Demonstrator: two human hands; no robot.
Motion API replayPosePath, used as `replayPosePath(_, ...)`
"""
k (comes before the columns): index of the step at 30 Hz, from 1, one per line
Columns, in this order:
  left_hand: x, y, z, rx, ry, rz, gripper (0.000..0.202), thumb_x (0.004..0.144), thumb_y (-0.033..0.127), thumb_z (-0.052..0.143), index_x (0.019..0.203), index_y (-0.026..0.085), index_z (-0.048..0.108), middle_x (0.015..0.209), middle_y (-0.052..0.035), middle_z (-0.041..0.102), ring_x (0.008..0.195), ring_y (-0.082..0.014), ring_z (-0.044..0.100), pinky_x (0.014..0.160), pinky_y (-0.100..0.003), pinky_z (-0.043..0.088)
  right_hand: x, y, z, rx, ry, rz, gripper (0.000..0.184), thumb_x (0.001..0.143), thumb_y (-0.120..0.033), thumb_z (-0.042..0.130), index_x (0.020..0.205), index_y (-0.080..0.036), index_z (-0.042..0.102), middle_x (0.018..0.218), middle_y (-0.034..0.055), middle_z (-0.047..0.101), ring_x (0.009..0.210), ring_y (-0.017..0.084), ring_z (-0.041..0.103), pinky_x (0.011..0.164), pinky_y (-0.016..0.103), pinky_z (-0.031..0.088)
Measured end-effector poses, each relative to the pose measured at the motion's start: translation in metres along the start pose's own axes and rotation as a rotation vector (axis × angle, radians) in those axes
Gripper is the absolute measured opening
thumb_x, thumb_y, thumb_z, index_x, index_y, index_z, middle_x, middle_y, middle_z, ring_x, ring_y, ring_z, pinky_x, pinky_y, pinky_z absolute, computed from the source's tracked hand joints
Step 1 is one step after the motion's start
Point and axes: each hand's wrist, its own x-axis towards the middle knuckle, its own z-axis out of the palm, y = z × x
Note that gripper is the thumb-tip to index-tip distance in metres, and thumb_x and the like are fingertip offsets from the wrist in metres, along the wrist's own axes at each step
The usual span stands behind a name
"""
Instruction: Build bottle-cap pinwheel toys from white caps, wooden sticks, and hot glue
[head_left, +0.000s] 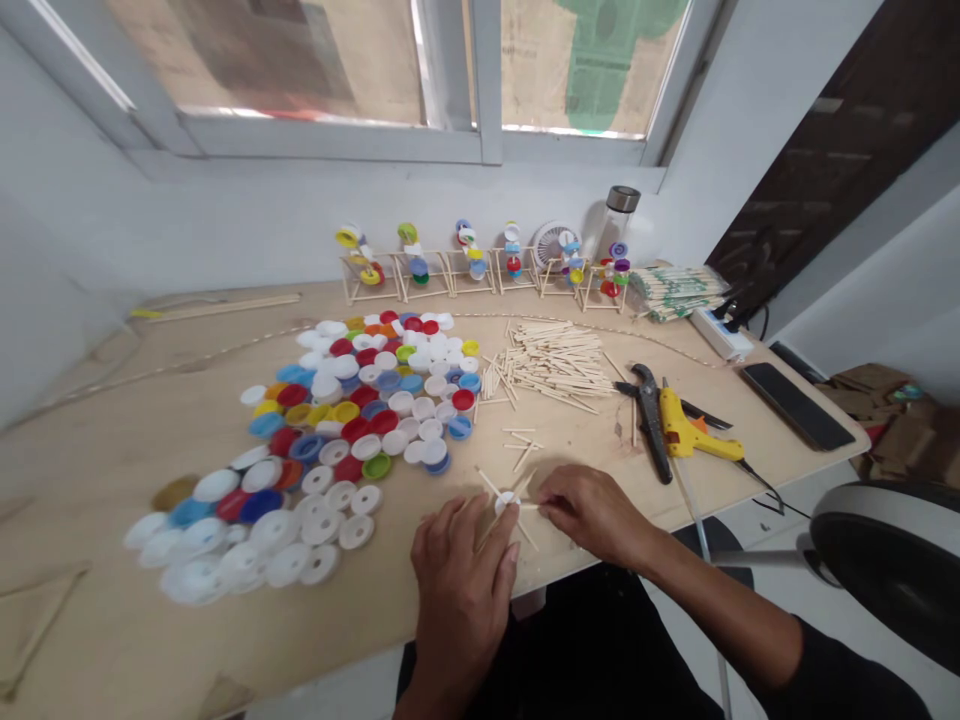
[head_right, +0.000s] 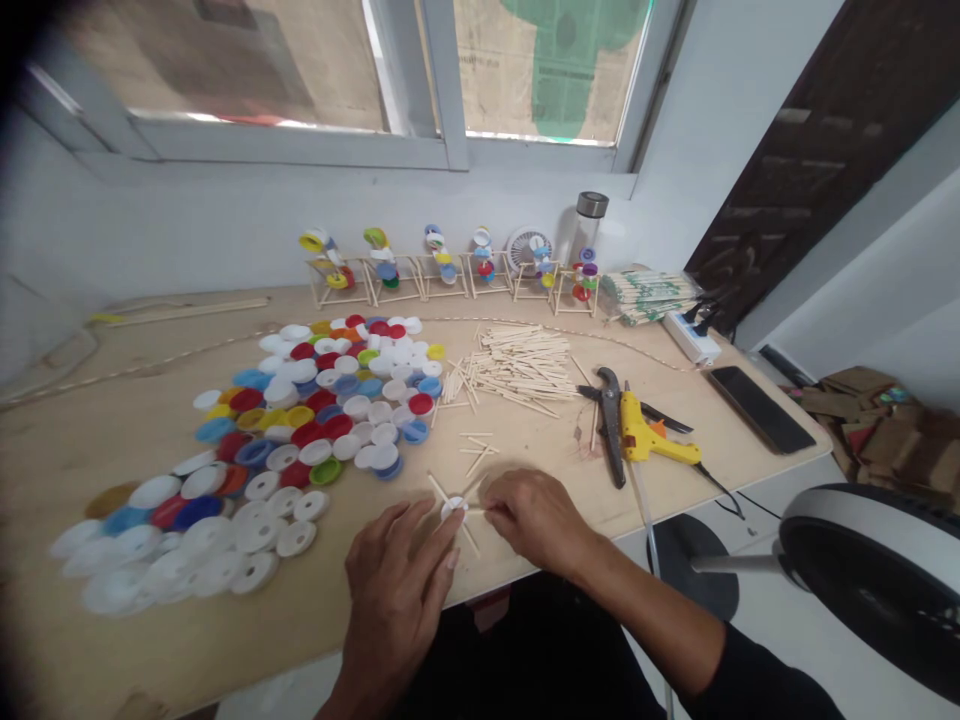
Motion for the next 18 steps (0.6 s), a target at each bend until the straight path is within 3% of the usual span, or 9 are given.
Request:
replayPosePath(6, 0.001, -0.003, -0.007, -0.162, 0.085, -0.031, 0.034, 0.084, 0.011, 0.052, 0.115, 0.019, 0.061, 0.114, -0.0115, 0.061, 0.116, -0.0286, 0.047, 0.097, -0.049, 0.037, -0.007, -0.001, -0.011, 0.075, 0.032, 0.036, 0.008, 0.082, -0.014, 0.058, 0.079, -0.017, 0.064, 0.078, 0.0023, 0.065, 0.074, 0.015, 0.058, 0.068, 0.024, 0.04)
replayPosePath(9, 0.0, -0.002, -0.011, -0.246, 0.127, -0.064, 0.028, 0.084, 0.01, 0.051, 0.108, 0.02, 0.062, 0.104, -0.0082, 0.064, 0.109, -0.0244, 0.052, 0.095, -0.044, 0.041, -0.015, -0.011, -0.014, 0.229, 0.062, 0.069, 0.008, 0.081, -0.014, 0.058, 0.08, -0.017, 0.065, 0.079, 0.0017, 0.065, 0.073, 0.014, 0.059, 0.068, 0.024, 0.041)
replayPosePath(14, -0.002, 0.007, -0.017, -0.446, 0.107, -0.179, 0.022, 0.084, 0.015, 0.055, 0.1, 0.025, 0.065, 0.095, -0.002, 0.064, 0.094, -0.0174, 0.059, 0.084, -0.031, 0.049, -0.024, -0.037, -0.003, 0.611, 0.055, 0.094, 0.009, 0.08, -0.016, 0.059, 0.084, -0.017, 0.068, 0.079, 0.0006, 0.066, 0.073, 0.012, 0.06, 0.067, 0.021, 0.045)
replayPosePath(18, -0.001, 0.016, -0.027, -0.624, 0.049, -0.326, 0.018, 0.083, 0.02, 0.057, 0.096, 0.027, 0.068, 0.095, -0.0008, 0.064, 0.088, -0.0161, 0.062, 0.081, -0.026, 0.05, -0.025, -0.05, 0.008, 0.765, 0.087, 0.09, 0.01, 0.079, -0.016, 0.06, 0.084, -0.018, 0.069, 0.078, 0.0005, 0.067, 0.074, 0.012, 0.061, 0.07, 0.022, 0.046)
